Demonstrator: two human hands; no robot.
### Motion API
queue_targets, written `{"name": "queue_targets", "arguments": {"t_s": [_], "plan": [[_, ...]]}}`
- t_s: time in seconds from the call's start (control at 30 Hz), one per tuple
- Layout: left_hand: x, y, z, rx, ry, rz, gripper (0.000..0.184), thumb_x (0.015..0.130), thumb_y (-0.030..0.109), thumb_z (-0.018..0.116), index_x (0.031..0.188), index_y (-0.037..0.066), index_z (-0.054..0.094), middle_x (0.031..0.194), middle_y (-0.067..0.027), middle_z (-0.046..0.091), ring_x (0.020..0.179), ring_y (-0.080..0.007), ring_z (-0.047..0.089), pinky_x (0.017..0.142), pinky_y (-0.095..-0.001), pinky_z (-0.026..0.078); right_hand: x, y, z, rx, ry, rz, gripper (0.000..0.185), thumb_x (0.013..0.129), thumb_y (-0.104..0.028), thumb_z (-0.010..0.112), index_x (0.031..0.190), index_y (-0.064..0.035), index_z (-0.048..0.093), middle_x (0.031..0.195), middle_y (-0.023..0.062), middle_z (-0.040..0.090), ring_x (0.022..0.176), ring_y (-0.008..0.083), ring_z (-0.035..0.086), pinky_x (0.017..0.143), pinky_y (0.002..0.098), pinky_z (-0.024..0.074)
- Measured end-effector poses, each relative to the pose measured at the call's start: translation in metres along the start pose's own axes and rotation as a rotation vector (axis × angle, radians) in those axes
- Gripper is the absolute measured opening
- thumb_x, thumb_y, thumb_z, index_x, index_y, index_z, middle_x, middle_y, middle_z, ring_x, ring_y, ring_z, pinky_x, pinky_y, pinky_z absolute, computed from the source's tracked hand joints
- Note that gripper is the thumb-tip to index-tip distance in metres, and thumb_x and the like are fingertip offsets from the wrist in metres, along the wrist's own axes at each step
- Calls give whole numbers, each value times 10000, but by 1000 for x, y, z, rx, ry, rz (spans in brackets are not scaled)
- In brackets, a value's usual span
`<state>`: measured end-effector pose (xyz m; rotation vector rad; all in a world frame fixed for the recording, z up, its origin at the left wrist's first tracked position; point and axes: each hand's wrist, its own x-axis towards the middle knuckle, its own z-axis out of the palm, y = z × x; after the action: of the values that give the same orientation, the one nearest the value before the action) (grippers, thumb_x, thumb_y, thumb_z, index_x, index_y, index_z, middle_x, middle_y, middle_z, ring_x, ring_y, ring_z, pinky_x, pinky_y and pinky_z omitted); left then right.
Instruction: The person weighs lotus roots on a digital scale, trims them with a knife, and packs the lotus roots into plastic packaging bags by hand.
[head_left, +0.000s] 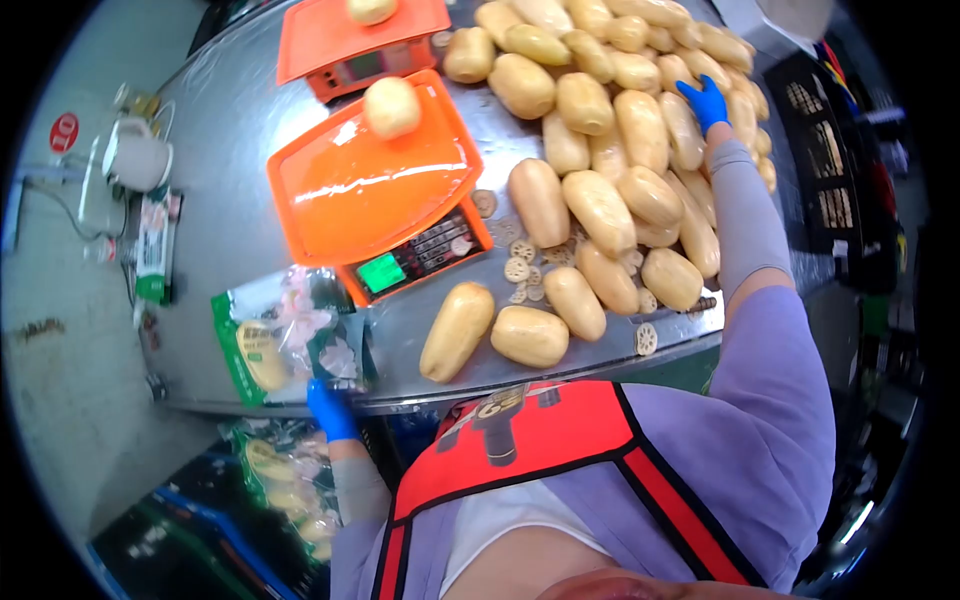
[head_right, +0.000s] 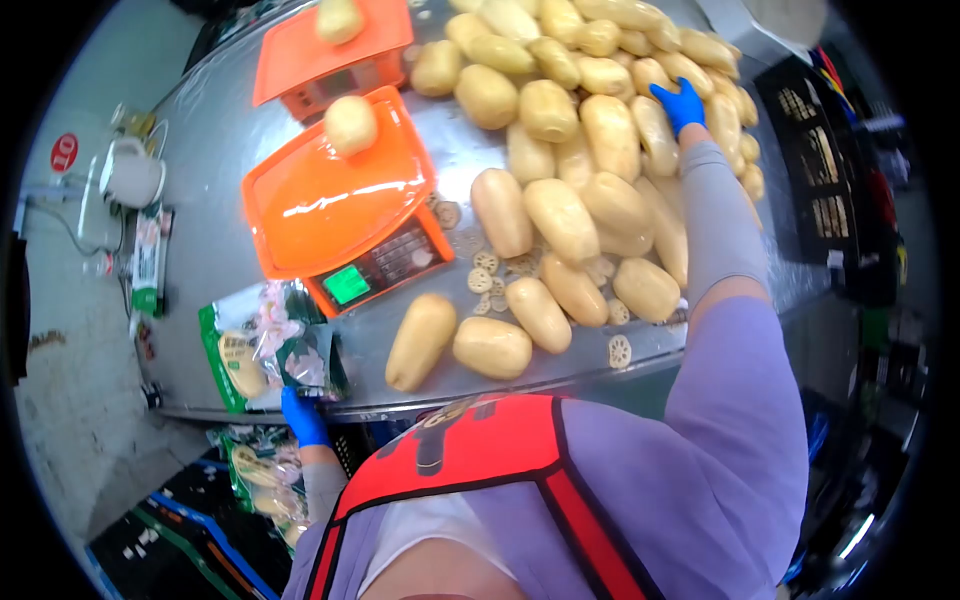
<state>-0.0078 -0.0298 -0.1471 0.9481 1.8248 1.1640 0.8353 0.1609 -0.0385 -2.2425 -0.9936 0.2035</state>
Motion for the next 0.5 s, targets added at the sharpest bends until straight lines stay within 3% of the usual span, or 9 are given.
{"name": "queue_targets", "arguments": {"t_s": [0.07,0.17,0.2,0.23,0.27,0.3,0.37,0.4,0.5], "plan": [[-24,65,27,-90,42,-178,187,871,230,422,776,73,458,741,-38,464,648,-153,439,532,-309,412,18,0,7,-19,-89,24,918,646,-445,753,1349,-12,350,1349,193,412,1232,297,422,1007,374,357],[-20,41,20,43,57,-21,166,867,155,421,747,58,484,705,-34,473,647,-159,440,580,-328,379,49,20,23,-298,-109,-88,980,622,-515,715,1363,-9,321,1372,209,371,1285,312,347,1051,381,309],[-14,23,12,462,0,267,166,850,108,417,711,34,470,686,-104,495,633,-215,453,590,-356,383,41,5,16,-335,-165,-86,975,621,-507,711,1360,-1,325,1381,205,361,1289,306,342,1054,374,304],[-17,31,12,697,0,347,158,837,75,405,703,14,463,697,-164,509,642,-266,470,595,-376,382,71,43,30,-292,-90,-119,967,630,-513,711,1348,16,339,1372,211,371,1277,310,358,1045,371,313],[-18,28,9,824,-10,467,197,866,112,395,716,14,474,685,-134,494,639,-230,456,595,-375,377,68,46,30,-164,-87,-77,955,646,-518,708,1339,30,347,1362,216,383,1270,306,367,1037,366,319],[-18,20,11,619,33,367,224,887,155,411,738,7,488,681,-92,471,643,-182,430,596,-356,374,73,52,29,-235,-77,-88,935,673,-507,706,1332,50,345,1350,222,391,1254,291,385,1030,362,326],[-27,56,23,364,24,203,242,895,192,446,763,-5,492,691,-52,466,663,-149,413,613,-324,380,90,85,32,41,6,-80,881,690,-436,735,1290,97,371,1300,213,439,1188,270,442,1001,339,360],[-25,51,22,437,34,273,240,897,193,445,770,-5,497,691,-54,468,665,-151,416,616,-322,380,77,76,22,258,21,-85,815,704,-398,738,1261,95,407,1255,205,478,1148,261,473,979,335,384],[-24,43,14,457,45,292,241,900,191,435,777,-3,505,686,-62,475,654,-157,421,610,-322,381,-34,-33,-19,942,-130,-8,573,816,-233,652,1257,58,430,1220,173,505,1112,238,499,974,349,401]]}}
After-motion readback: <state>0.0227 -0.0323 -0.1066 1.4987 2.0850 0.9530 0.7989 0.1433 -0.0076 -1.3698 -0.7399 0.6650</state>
